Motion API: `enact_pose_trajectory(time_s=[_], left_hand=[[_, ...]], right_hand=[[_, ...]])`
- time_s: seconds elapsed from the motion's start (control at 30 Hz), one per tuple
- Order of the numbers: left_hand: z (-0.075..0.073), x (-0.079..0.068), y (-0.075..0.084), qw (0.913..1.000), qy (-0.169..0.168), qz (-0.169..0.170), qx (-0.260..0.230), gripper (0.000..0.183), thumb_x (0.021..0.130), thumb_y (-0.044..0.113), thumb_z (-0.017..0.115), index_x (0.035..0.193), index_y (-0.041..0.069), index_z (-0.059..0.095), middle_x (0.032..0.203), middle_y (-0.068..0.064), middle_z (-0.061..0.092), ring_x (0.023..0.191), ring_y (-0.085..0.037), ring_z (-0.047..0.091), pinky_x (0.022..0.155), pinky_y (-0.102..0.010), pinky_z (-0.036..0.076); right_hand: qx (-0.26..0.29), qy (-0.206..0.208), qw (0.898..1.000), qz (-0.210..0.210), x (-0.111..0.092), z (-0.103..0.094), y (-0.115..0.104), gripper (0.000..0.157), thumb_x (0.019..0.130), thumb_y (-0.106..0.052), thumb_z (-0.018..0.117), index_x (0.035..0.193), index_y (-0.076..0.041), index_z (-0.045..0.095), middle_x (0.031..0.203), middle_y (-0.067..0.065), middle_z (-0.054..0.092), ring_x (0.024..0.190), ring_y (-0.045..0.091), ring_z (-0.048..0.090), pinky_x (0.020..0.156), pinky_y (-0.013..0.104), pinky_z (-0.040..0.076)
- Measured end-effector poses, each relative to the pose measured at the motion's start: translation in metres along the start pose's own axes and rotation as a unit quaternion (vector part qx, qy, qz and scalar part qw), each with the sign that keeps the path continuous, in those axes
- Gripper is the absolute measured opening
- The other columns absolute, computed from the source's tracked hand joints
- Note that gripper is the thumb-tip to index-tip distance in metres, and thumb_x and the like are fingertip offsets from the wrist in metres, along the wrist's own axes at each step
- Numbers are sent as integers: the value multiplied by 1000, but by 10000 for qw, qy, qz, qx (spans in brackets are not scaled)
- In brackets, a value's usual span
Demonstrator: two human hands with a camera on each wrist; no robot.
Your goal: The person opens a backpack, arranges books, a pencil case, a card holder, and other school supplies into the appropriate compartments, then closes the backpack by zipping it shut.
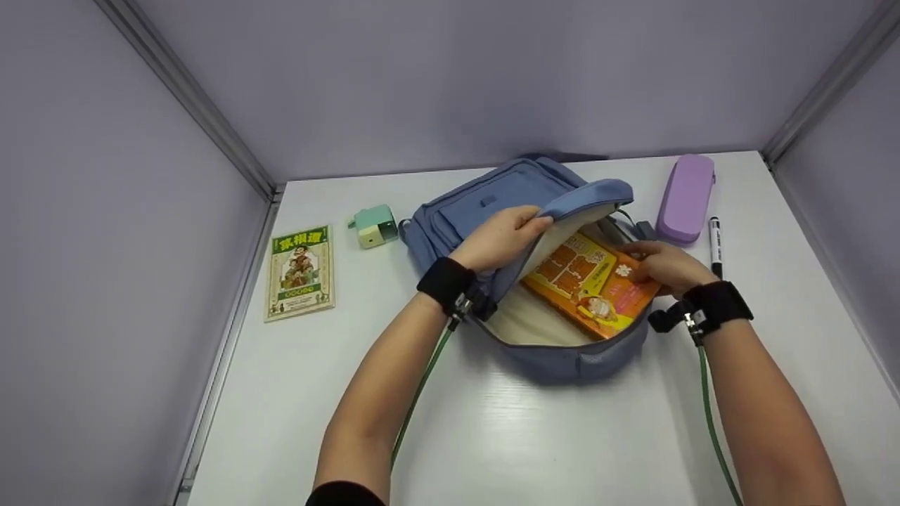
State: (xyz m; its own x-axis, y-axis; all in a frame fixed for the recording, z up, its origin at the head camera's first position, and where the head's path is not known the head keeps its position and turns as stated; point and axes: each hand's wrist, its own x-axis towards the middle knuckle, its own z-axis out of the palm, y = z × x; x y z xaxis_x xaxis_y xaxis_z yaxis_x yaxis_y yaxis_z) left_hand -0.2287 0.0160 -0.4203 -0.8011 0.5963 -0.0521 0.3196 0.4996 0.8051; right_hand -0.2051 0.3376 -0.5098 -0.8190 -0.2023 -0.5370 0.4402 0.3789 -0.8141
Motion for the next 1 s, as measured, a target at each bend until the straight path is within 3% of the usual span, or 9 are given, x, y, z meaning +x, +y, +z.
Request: enact_pose_trajectory(time_s=[0.2,0.27,0.57,0.73,1.0], left_hand=[[3,0,3,9999,-106,104,-58,37,110,42,44,87,13,43,73,-1,33,58,-14,30,59,-29,27],[4,0,3,9999,-116,119,-36,37,110,42,44,87,13,44,73,-1,33,58,-14,30,59,-28,27],[7,0,0,9997,-80,145,206,34,109,41,46,89,14,48,76,-1,38,63,-14,35,61,-27,28],[7,1,-1,9995,-132,136,263,33,109,41,45,90,15,50,76,0,41,64,-13,36,62,-27,30],[3,-1,-2,9997,-62,185,152,33,109,42,46,89,16,49,74,1,37,60,-12,33,59,-28,28]], right_hand=[[1311,-285,9908,161,1,-15,6,71,99,0,56,162,-6,24,128,21,51,93,22,70,85,37,59],[1526,-239,9878,204,1,-15,6,71,100,0,55,162,-6,22,128,21,51,94,22,70,86,37,58],[1110,120,9936,-154,12,15,-9,74,97,0,56,163,-7,23,141,25,41,95,21,65,83,32,58],[581,163,9981,-150,8,16,-9,73,95,-2,58,161,-7,29,141,25,41,94,22,64,80,33,58],[1435,-545,9879,-218,-1,3,-8,67,101,0,55,161,-4,26,137,21,44,100,22,67,88,36,58]])
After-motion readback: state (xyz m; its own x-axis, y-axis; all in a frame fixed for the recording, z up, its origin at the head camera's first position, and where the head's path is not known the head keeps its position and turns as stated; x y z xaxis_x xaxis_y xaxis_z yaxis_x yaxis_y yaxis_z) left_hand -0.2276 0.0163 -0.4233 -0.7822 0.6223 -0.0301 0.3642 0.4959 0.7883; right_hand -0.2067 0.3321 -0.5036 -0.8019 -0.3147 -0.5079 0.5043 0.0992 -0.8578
